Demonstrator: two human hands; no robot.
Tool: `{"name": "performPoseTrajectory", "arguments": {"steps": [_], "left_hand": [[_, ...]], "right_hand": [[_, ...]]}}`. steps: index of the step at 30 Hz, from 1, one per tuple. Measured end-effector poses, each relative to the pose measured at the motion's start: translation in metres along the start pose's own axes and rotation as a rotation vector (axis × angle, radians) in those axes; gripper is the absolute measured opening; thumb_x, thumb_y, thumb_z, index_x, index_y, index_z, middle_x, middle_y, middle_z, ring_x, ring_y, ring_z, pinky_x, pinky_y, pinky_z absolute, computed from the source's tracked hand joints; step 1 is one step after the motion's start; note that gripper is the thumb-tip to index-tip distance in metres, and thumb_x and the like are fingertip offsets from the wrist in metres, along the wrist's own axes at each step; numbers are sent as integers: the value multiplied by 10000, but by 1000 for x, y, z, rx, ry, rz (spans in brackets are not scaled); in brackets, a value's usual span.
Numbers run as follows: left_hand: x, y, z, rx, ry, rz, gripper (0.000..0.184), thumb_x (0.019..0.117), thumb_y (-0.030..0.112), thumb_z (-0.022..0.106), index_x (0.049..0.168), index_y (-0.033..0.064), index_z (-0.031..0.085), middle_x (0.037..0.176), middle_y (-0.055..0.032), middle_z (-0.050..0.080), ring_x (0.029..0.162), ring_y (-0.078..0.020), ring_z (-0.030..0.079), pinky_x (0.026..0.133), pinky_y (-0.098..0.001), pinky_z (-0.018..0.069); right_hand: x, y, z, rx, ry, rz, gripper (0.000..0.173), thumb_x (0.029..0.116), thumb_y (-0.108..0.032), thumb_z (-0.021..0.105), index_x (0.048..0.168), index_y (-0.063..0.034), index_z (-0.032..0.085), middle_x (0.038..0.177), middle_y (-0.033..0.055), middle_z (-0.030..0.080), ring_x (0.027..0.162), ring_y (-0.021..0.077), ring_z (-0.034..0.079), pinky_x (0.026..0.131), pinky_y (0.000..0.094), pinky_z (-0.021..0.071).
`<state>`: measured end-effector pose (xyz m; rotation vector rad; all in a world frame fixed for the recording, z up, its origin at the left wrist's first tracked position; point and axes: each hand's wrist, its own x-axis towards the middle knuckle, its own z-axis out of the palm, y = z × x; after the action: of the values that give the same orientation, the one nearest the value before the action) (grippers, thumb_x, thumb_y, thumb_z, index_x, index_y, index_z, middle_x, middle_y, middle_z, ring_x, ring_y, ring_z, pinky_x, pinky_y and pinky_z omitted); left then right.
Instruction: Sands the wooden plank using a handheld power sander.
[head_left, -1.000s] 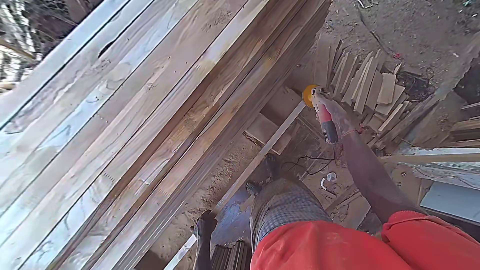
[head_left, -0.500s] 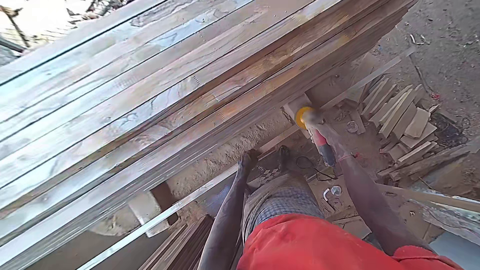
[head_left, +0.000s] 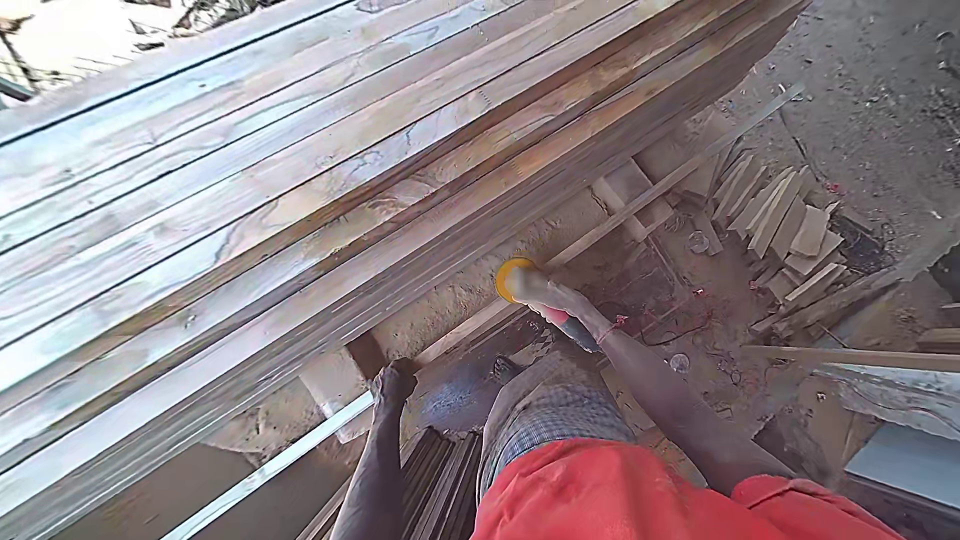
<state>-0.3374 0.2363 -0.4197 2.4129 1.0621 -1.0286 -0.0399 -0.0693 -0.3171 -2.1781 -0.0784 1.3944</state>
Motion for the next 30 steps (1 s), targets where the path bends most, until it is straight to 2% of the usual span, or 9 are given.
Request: {"name": "performPoseTrajectory", "arguments": {"steps": [4, 7, 10, 12, 17, 21, 25, 27, 30], "left_hand": [[0, 0, 1, 13, 5, 13, 349, 872, 226, 730, 1189, 84, 697, 1224, -228, 695, 1188, -435, 641, 992, -671, 466], [7, -7, 6, 9, 29, 28, 322, 876, 205, 732, 1169, 76, 702, 1199, -233, 700, 1166, -441, 649, 969, -665, 483], [8, -8, 10, 25, 26, 5, 322, 855, 175, 737, 1159, 76, 702, 1199, -226, 700, 1169, -431, 650, 951, -659, 495], [11, -9, 9, 37, 30, -15, 345, 833, 163, 749, 1166, 87, 704, 1201, -219, 704, 1167, -428, 652, 950, -663, 492], [15, -6, 10, 71, 17, -64, 395, 789, 166, 766, 1179, 134, 706, 1203, -192, 709, 1185, -406, 648, 962, -665, 484], [8, 33, -12, 37, -46, -108, 401, 815, 165, 745, 1206, 99, 688, 1238, -211, 690, 1228, -418, 618, 1030, -698, 417], [-2, 136, -32, -54, -76, -41, 357, 847, 176, 718, 1195, 102, 691, 1243, -177, 697, 1257, -393, 601, 1074, -706, 357], [-2, 183, -33, -170, -3, 134, 319, 900, 175, 660, 1214, 127, 688, 1199, -157, 710, 1200, -371, 630, 1038, -648, 422], [-9, 213, -40, -364, 115, 406, 335, 992, 208, 585, 1300, 116, 677, 1259, -133, 701, 1208, -339, 649, 1030, -584, 502]], "right_hand": [[-7, -32, 44, -182, -23, -41, 827, 724, -858, 657, 1080, -112, 694, 920, 72, 693, 767, 191, 668, 755, 458, 567], [-4, -26, 29, -47, 24, -67, 750, 768, -807, 678, 1081, -126, 702, 877, 53, 690, 707, 170, 654, 722, 427, 572], [-8, 5, -28, 218, 105, 9, 660, 798, -764, 694, 997, -134, 709, 758, 23, 657, 615, 129, 630, 617, 341, 571], [-7, 30, -80, 402, 212, 48, 661, 816, -757, 679, 1012, -127, 714, 772, 38, 677, 645, 149, 669, 628, 345, 597], [-14, 78, -220, 684, 533, 56, 627, 898, -721, 594, 1215, -182, 640, 829, 54, 654, 630, 184, 644, 575, 379, 581], [4, 96, -288, 706, 701, 101, 716, 899, -721, 589, 1302, -131, 619, 1036, 112, 691, 812, 239, 690, 710, 450, 603], [-12, 71, -248, 582, 574, 109, 703, 884, -748, 583, 1254, -152, 625, 960, 73, 675, 743, 205, 667, 671, 428, 592], [-20, 62, -211, 494, 463, 97, 699, 866, -770, 589, 1250, -188, 632, 930, 52, 682, 711, 185, 671, 642, 397, 589], [-9, 40, -152, 431, 318, 83, 666, 855, -743, 632, 1197, -171, 646, 851, 44, 676, 657, 180, 662, 598, 389, 593]]}}
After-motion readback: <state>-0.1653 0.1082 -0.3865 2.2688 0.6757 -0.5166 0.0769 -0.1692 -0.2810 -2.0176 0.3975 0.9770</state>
